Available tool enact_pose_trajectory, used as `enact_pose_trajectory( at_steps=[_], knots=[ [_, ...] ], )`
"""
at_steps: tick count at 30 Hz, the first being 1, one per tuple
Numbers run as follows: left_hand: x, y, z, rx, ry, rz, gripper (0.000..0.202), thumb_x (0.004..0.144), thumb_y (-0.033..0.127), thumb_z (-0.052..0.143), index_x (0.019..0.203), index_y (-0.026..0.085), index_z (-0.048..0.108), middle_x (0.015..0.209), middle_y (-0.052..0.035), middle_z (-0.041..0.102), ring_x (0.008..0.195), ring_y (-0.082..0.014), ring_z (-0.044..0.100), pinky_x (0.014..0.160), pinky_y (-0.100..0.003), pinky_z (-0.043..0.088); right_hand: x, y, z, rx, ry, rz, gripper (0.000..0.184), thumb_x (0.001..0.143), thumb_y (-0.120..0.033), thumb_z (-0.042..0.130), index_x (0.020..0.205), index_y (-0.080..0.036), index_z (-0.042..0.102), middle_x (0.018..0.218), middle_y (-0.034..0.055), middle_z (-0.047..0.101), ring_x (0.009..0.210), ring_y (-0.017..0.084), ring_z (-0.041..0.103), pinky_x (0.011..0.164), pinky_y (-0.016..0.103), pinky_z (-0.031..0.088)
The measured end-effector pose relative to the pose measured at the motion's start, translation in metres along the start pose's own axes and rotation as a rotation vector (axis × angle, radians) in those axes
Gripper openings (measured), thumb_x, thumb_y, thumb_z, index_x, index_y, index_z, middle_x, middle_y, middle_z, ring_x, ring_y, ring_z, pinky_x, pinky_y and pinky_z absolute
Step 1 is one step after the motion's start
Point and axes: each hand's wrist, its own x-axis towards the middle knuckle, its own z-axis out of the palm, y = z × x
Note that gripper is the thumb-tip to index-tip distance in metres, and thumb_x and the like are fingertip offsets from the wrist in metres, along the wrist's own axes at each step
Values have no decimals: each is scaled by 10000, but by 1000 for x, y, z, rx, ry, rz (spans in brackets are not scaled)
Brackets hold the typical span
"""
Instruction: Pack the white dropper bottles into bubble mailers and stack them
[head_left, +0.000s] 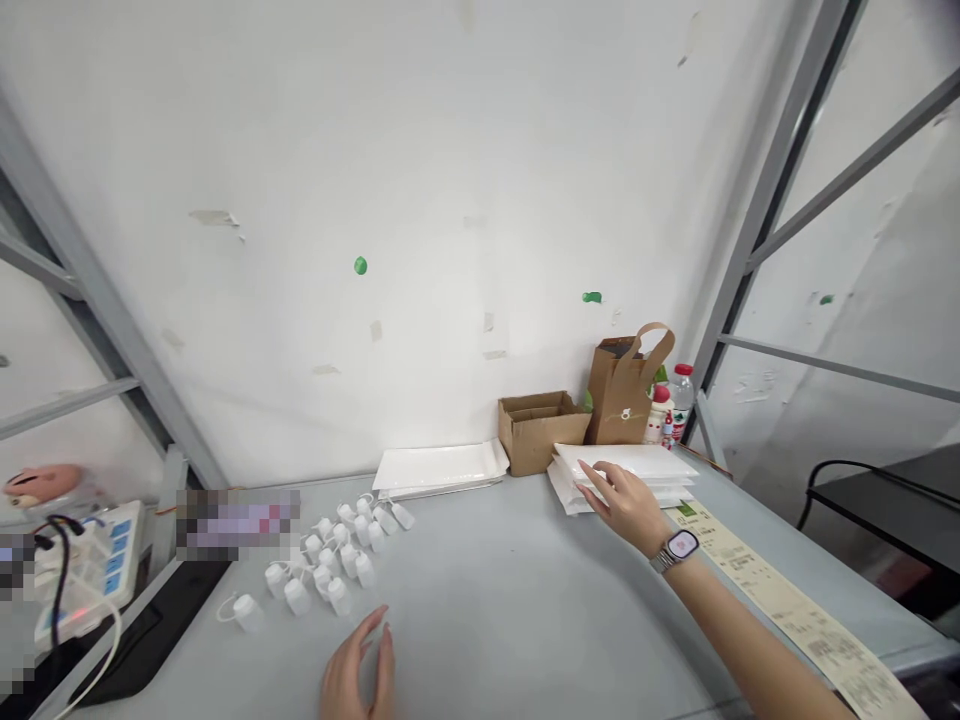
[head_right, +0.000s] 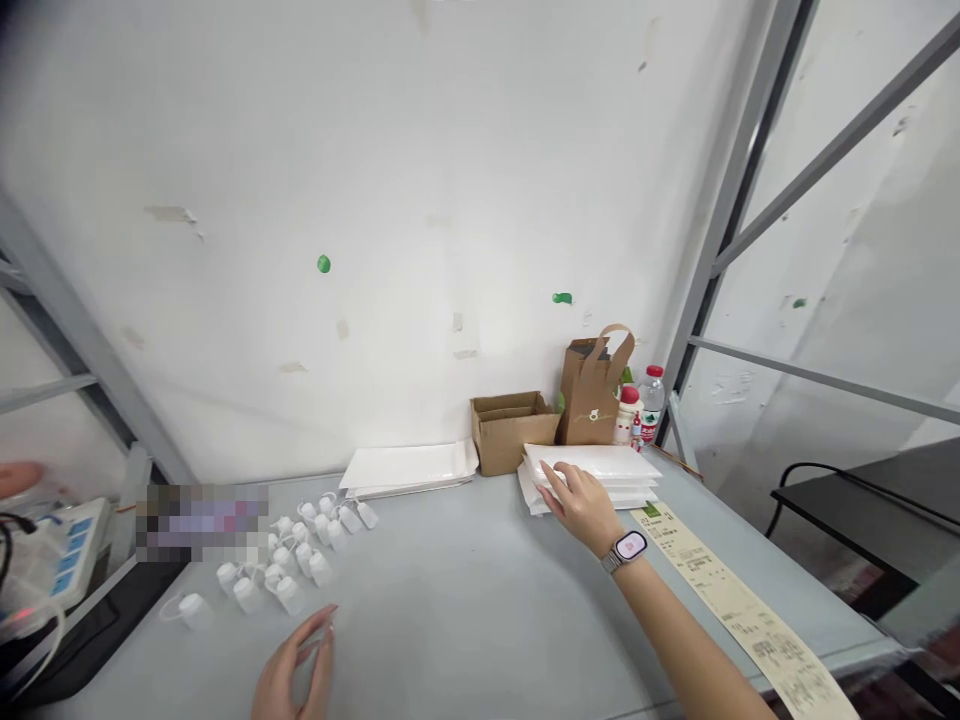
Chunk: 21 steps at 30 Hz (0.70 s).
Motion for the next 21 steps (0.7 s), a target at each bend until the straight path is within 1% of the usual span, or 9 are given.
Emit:
enact_pose_trajectory(
  at_steps=[2,5,7,9,11,13,15,17,21],
  knots=[
    [-3,5,0,-14,31,-7,410,767,496,419,987,200,600,1079,-86,624,998,-275,566,835,-419,484,6,-19,3,63,17,-1,329,887,-336,384,1088,-200,605,919,121,615,713,190,562,675,339,454],
    [-4,9,-3,-13,-10,18,395,767,477,438,988,195,605,1063,-87,633,980,-271,577,829,-415,486,25,-58,20,202,-44,13,335,894,-309,348,1068,-186,607,944,124,611,793,203,575,696,327,442],
    [-4,10,-5,-17,-33,31,389,765,464,450,994,190,605,1061,-87,635,976,-270,579,839,-421,480,41,-83,37,274,-152,171,329,889,-349,368,1057,-185,598,973,123,606,850,214,579,700,310,427],
    [-4,9,-6,-28,-25,37,382,769,455,451,995,187,604,1058,-88,635,983,-270,574,862,-434,465,57,-102,57,348,-266,480,324,854,-429,438,973,-183,611,987,126,611,834,219,592,660,288,410],
    [-5,8,-5,-39,-20,50,378,773,448,454,997,180,601,1058,-94,632,996,-269,566,880,-442,451,70,-113,75,383,-322,599,361,817,-477,482,842,-147,626,860,148,643,743,232,606,596,285,392],
    [-5,6,-4,-47,-15,69,378,776,445,455,996,174,600,1055,-100,630,1003,-265,561,885,-441,448,79,-118,89,424,-349,638,353,792,-469,513,690,-148,617,678,128,645,630,224,600,547,278,372],
    [-6,3,-2,-56,-11,82,370,775,441,459,988,178,606,1044,-100,634,1000,-262,562,877,-439,454,85,-121,97,475,-336,660,331,795,-420,510,586,-173,582,572,89,621,559,200,578,526,267,359],
    [-6,1,-1,-63,-9,87,353,774,433,465,978,185,614,1029,-96,641,989,-260,568,865,-441,460,88,-122,97,521,-267,669,333,816,-384,463,558,-195,553,563,66,612,550,183,561,534,263,360],
    [-7,0,-1,-61,-7,112,331,792,408,451,974,189,619,1016,-95,646,970,-252,575,846,-439,469,91,-120,73,590,-20,658,363,861,-422,324,669,-198,536,715,75,612,681,186,549,640,282,397]
  ],
)
